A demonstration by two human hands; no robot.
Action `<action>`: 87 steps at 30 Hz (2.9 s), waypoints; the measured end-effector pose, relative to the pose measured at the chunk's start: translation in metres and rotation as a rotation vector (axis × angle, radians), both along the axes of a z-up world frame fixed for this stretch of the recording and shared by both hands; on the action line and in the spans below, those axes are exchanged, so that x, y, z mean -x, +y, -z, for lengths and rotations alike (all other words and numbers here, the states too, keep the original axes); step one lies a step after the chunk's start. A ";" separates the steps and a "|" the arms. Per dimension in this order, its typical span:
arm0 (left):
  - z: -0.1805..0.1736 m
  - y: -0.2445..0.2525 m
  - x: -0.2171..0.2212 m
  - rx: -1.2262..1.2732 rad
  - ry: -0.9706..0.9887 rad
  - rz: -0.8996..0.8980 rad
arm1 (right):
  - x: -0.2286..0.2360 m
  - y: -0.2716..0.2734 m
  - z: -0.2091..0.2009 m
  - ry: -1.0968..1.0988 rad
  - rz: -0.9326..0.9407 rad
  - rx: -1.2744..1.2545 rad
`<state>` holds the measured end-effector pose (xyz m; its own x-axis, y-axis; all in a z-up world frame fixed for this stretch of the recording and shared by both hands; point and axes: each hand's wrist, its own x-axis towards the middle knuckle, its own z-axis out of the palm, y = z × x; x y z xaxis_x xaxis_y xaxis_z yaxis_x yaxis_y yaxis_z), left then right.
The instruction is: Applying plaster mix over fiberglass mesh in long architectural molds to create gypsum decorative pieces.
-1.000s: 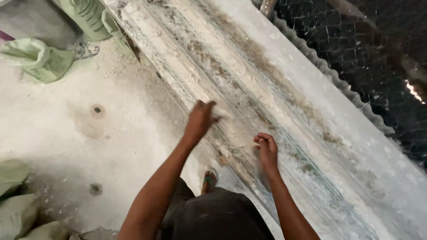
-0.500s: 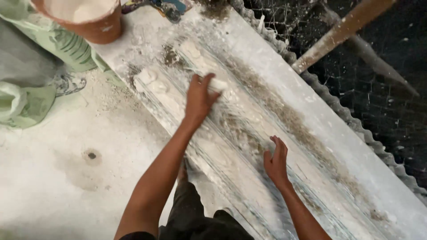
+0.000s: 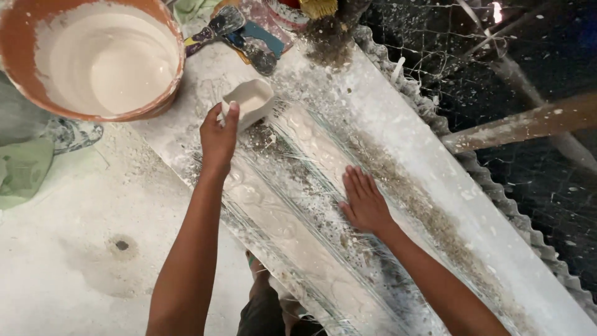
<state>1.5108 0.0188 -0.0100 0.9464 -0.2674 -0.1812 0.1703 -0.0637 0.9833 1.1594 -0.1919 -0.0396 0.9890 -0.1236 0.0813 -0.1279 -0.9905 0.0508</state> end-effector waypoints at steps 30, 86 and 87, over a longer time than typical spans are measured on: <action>0.011 -0.018 0.052 0.130 -0.036 -0.205 | -0.233 -0.030 -0.008 0.070 -0.219 -0.304; -0.069 0.044 1.150 -0.170 -0.254 0.364 | 0.932 -0.110 -0.019 0.169 -0.248 -0.259; -0.067 0.048 1.177 -0.177 -0.221 0.372 | 0.959 -0.109 -0.020 0.139 -0.244 -0.278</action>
<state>0.3335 0.0663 0.0568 0.8129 -0.5794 -0.0593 -0.1084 -0.2506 0.9620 0.2003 -0.3011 -0.0197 0.9912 0.1183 -0.0589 0.1024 -0.9694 -0.2233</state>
